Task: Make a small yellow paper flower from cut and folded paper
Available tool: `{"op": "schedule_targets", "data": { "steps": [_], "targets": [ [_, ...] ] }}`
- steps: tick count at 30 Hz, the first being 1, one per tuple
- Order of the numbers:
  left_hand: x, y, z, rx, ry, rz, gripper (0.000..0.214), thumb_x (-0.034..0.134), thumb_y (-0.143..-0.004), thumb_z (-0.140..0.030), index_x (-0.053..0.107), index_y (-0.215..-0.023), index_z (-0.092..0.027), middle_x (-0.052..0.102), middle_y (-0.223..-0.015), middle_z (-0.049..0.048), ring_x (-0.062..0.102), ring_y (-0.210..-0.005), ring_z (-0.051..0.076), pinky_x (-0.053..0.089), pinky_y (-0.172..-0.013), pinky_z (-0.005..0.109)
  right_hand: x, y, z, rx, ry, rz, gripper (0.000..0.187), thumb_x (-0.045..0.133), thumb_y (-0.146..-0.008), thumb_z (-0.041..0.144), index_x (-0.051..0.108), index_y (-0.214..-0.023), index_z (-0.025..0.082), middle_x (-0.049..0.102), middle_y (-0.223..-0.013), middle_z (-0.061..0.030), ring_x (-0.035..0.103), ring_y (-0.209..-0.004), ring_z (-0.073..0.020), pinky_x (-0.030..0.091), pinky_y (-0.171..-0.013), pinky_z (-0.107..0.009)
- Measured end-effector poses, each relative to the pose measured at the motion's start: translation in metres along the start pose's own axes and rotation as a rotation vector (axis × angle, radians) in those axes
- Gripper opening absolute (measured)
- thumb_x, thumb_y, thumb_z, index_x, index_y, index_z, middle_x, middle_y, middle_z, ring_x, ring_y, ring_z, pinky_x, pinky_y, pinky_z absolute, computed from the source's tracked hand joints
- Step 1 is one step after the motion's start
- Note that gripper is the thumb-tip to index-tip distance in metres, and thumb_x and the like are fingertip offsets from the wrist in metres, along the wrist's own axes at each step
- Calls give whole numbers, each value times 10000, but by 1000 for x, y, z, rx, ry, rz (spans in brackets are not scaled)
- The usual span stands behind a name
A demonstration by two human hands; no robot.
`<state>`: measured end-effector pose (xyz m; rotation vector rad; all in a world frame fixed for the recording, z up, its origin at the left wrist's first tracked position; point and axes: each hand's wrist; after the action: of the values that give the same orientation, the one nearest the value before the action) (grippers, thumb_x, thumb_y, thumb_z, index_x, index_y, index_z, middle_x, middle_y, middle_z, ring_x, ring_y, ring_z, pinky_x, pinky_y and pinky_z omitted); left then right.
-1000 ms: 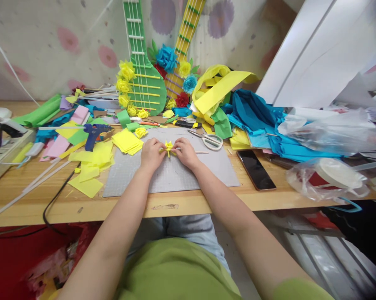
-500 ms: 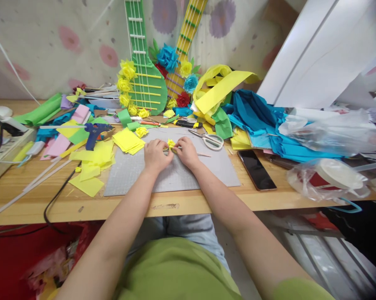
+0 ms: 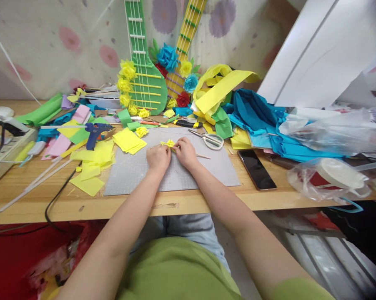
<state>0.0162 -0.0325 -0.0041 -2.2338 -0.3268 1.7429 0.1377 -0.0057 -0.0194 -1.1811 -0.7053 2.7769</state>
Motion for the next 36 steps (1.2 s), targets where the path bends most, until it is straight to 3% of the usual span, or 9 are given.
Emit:
{"op": "schedule_targets", "data": {
  "steps": [21, 36],
  "targets": [
    [8, -3, 3, -83, 147, -42, 227, 487, -787, -349, 662, -792, -205, 662, -815, 83, 590, -786, 216, 378, -687, 324, -3, 0, 8, 24, 107, 81, 198, 417, -847, 208, 602, -796, 158, 541, -958, -91, 493, -920, -188, 399, -833, -322],
    [6, -3, 1, -170, 199, -43, 211, 482, -778, -321, 664, -796, -217, 673, -842, 66, 596, -784, 207, 391, -679, 316, 2, 3, 13, 1, 247, 46, 197, 414, -868, 252, 590, -820, 177, 547, -987, -90, 498, -887, -195, 412, -670, -293]
  ]
}}
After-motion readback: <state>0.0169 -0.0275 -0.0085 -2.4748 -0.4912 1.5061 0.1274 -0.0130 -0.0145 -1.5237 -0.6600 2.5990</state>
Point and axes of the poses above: each hand's wrist, its own y-axis away from the middle knuckle, its own x-axis out of the palm, z = x × y
